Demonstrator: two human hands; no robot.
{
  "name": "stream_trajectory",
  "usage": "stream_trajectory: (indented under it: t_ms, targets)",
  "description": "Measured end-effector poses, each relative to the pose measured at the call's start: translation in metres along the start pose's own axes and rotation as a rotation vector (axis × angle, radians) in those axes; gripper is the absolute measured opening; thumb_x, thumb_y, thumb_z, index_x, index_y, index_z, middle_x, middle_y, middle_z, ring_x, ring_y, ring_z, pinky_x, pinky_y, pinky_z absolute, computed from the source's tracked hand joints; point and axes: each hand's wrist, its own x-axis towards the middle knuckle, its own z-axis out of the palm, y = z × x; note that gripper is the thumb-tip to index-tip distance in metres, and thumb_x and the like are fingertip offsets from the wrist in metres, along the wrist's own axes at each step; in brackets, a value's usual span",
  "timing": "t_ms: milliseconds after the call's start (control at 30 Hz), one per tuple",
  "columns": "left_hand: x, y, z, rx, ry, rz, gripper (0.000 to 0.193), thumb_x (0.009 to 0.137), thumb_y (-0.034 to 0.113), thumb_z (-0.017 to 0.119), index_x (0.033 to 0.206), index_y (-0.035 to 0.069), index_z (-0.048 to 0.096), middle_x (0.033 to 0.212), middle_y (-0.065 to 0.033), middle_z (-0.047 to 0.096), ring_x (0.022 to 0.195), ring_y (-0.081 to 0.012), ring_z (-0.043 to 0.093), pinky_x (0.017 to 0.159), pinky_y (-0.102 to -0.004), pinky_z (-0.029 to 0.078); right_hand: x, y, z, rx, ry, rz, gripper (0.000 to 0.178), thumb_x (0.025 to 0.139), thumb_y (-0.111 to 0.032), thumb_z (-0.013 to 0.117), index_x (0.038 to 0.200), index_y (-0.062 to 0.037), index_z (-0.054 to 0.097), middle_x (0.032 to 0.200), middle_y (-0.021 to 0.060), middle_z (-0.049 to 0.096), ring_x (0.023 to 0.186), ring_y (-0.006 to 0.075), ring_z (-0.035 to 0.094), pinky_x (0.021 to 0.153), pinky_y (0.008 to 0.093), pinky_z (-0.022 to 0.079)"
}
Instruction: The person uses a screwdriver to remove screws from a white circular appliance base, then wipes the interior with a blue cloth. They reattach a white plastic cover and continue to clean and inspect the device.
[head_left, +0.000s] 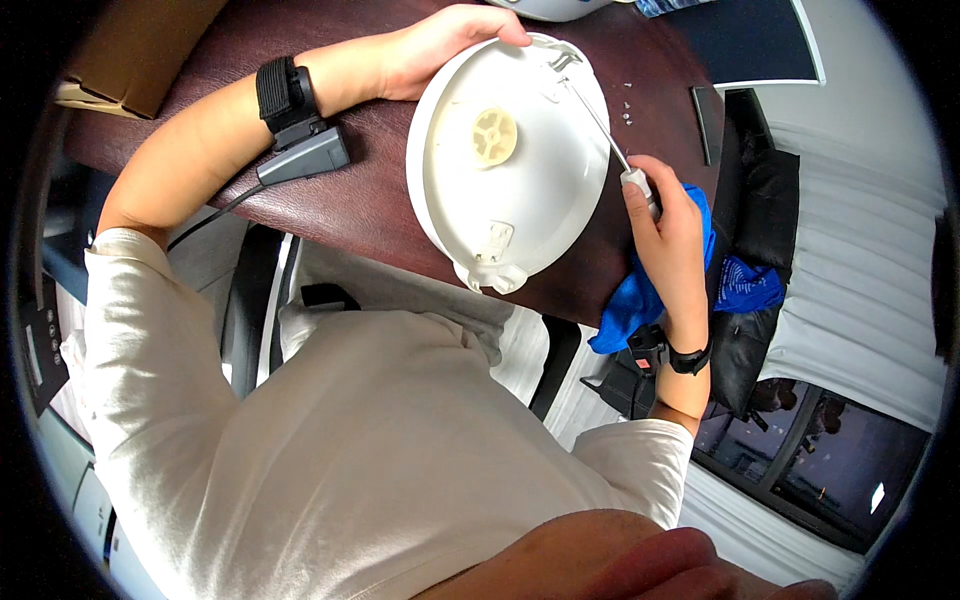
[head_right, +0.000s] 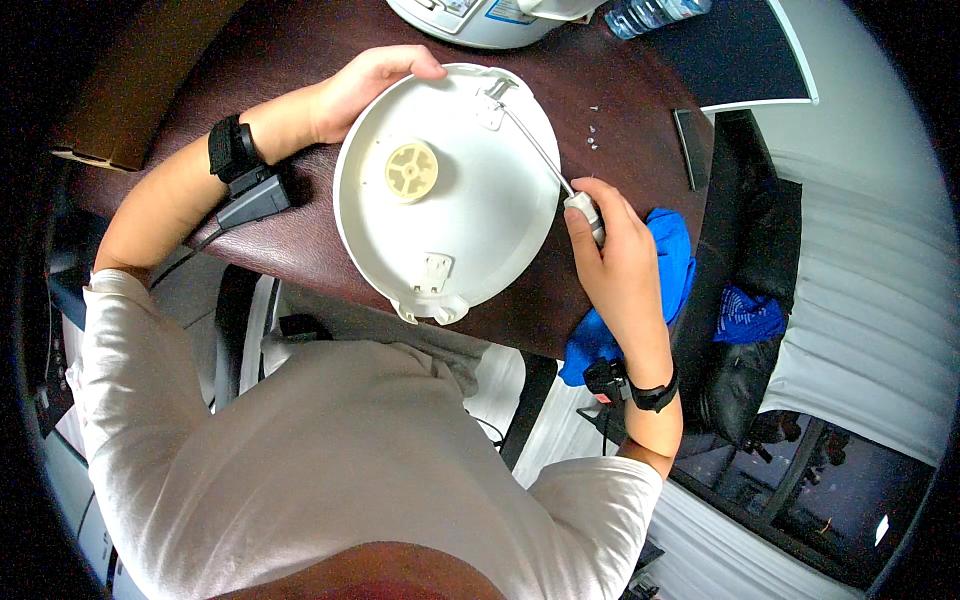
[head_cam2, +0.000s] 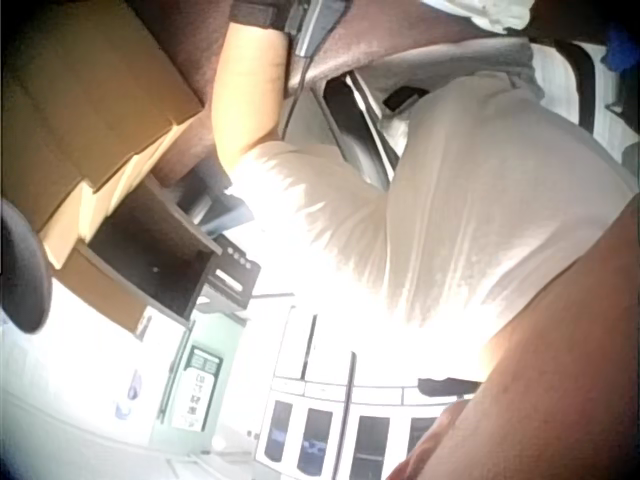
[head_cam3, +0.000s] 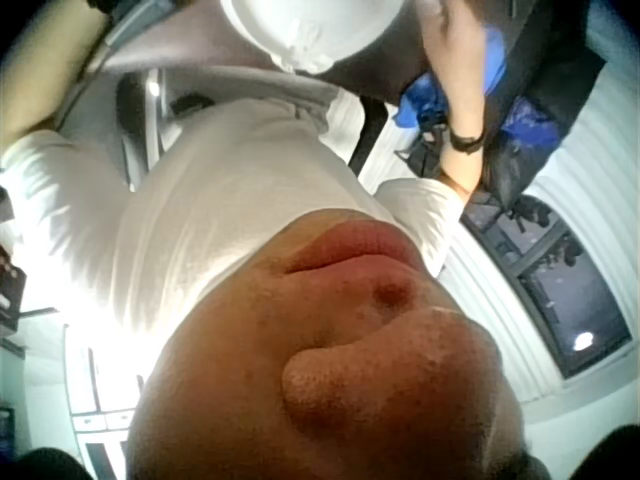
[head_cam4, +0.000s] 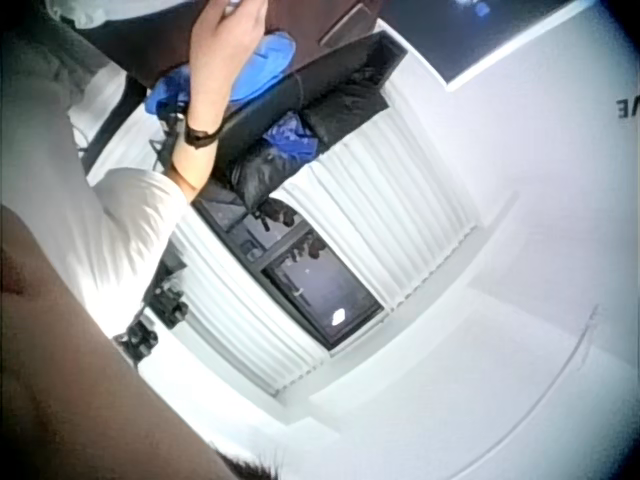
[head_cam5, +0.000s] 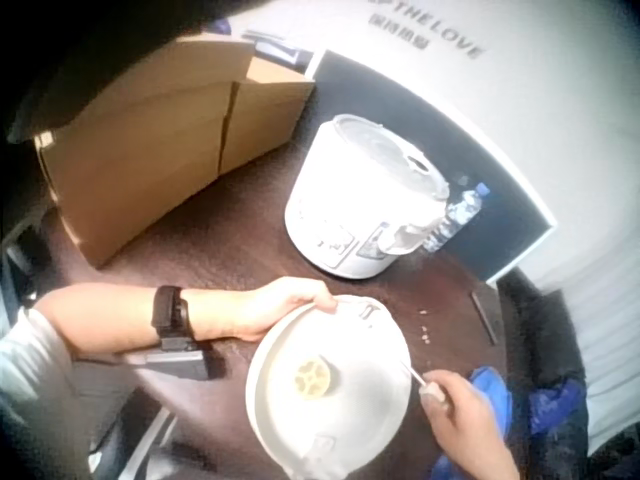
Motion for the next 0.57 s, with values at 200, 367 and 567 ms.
stream_trajectory:
  t_ms: [200,367,567]
  targets:
    - [0.0,0.001,0.002,-0.013,0.014,-0.009,0.038,0.081,0.029,0.053,0.099,-0.003,0.062,0.094,-0.0141,0.066,0.079,-0.0177,0.064,0.077,-0.0269,0.05,0.0,0.0,0.004,0.011,0.039,-0.022,0.021,0.085,-0.01,0.058,0.104,-0.0011,0.056,0.094,0.0173,0.061,0.082,0.0291,0.062,0.071,0.0323,0.048]
    - [-0.002,0.0,0.002,-0.011,0.015,-0.005,0.038,0.081,0.029,0.053,0.099,-0.003,0.062,0.094,-0.0144,0.066,0.08,-0.018,0.064,0.077,-0.0267,0.051,-0.003,0.001,0.009,-0.01,0.054,-0.054,0.021,0.084,-0.01,0.058,0.104,-0.0021,0.055,0.095,0.0167,0.061,0.083,0.0308,0.061,0.07,0.0328,0.048]
    - [0.002,-0.002,-0.007,-0.012,-0.008,0.004,0.04,0.081,0.03,0.053,0.102,-0.003,0.062,0.096,-0.0151,0.065,0.08,-0.0189,0.064,0.078,-0.0275,0.05,-0.003,0.0,0.01,-0.011,0.051,-0.042,0.022,0.084,-0.01,0.059,0.104,-0.0031,0.055,0.096,0.0166,0.06,0.084,0.0316,0.061,0.071,0.0332,0.048]
